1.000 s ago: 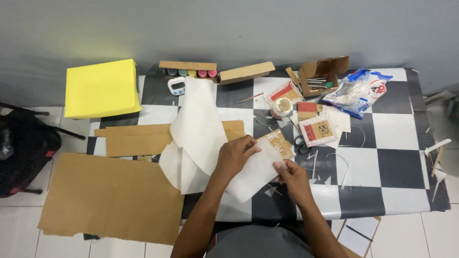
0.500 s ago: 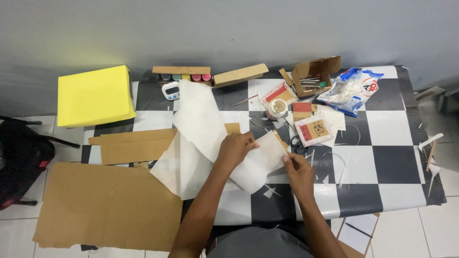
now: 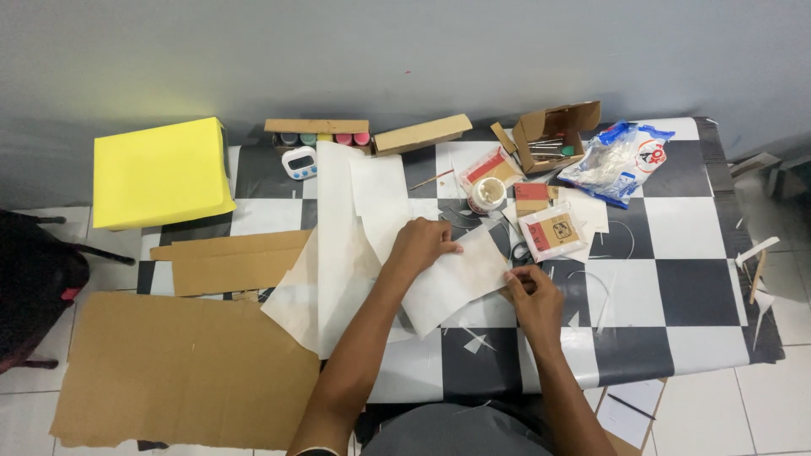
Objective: The person is using scissors to cut a piece of white paper to fit a cardboard component for a craft or framing project.
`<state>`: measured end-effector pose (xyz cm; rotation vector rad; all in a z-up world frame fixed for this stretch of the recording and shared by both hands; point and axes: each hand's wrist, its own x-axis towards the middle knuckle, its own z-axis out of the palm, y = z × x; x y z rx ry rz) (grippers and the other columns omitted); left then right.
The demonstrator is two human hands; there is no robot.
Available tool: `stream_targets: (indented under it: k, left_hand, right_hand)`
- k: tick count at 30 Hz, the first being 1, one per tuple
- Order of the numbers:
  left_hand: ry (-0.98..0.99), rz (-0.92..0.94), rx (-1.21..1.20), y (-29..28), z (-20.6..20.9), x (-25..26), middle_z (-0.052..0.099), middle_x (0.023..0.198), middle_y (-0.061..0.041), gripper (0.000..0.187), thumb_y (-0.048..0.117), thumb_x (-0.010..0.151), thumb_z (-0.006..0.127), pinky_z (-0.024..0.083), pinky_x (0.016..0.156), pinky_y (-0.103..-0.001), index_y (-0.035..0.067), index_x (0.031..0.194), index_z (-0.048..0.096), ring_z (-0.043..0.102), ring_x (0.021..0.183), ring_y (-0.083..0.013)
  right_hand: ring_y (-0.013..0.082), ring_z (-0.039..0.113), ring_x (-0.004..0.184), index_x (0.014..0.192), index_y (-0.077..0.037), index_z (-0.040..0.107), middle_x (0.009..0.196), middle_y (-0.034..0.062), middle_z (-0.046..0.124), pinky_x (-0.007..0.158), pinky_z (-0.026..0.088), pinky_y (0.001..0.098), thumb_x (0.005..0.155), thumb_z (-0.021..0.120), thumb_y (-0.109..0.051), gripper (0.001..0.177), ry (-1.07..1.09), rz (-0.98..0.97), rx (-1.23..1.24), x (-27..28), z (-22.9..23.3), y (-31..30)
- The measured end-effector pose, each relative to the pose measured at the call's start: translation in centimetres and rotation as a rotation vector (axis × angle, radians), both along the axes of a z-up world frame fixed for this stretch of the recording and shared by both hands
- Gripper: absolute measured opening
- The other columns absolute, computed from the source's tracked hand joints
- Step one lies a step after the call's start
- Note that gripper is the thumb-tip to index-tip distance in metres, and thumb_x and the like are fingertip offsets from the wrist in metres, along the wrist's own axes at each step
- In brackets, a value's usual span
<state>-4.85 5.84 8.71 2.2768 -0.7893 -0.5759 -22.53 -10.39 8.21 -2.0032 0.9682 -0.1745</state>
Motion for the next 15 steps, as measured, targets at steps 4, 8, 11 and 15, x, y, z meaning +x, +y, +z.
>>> stream_targets:
  k: [4,8,11,15]
  left_hand:
    - [-0.006,-0.001,0.011,-0.2,-0.1,0.1,0.069,0.064,-0.013,0.020,0.022,0.083,0.082,0.057,0.061,-0.039,0.008,0.076,0.070,0.073,0.067,-0.0303]
    - [-0.015,-0.006,0.020,-0.2,0.1,0.1,0.069,0.064,-0.013,0.022,0.023,0.082,0.084,0.057,0.060,-0.039,0.008,0.075,0.069,0.073,0.067,-0.0309]
    - [-0.009,-0.002,0.035,-0.2,0.1,0.2,0.069,0.064,-0.013,0.022,0.024,0.082,0.084,0.056,0.060,-0.039,0.009,0.075,0.069,0.073,0.066,-0.0305]
    - [-0.017,-0.001,0.042,-0.2,0.0,0.0,0.069,0.064,-0.013,0.022,0.024,0.082,0.083,0.056,0.059,-0.039,0.009,0.075,0.068,0.073,0.066,-0.0312]
  right_hand:
    - [0.0294,0.073,0.082,0.097,-0.008,0.078,0.092,0.0159,0.075,0.065,0.057,0.0401,0.090,0.079,-0.016,0.011,0.010,-0.004,0.002,0.0,-0.9,-0.5]
    - [0.0281,0.071,0.078,0.097,-0.007,0.078,0.089,0.0161,0.075,0.062,0.057,0.0381,0.090,0.079,-0.015,0.011,0.036,-0.020,0.008,0.1,-0.5,-0.5]
    - [0.0268,0.070,0.077,0.097,-0.007,0.078,0.088,0.0154,0.075,0.060,0.056,0.0370,0.089,0.079,-0.015,0.011,0.038,-0.034,0.018,0.2,-0.5,-0.6]
    - [0.0265,0.070,0.078,0.098,-0.005,0.078,0.088,0.0167,0.075,0.059,0.056,0.0371,0.090,0.079,-0.014,0.011,0.036,-0.037,0.024,0.3,0.3,-0.3]
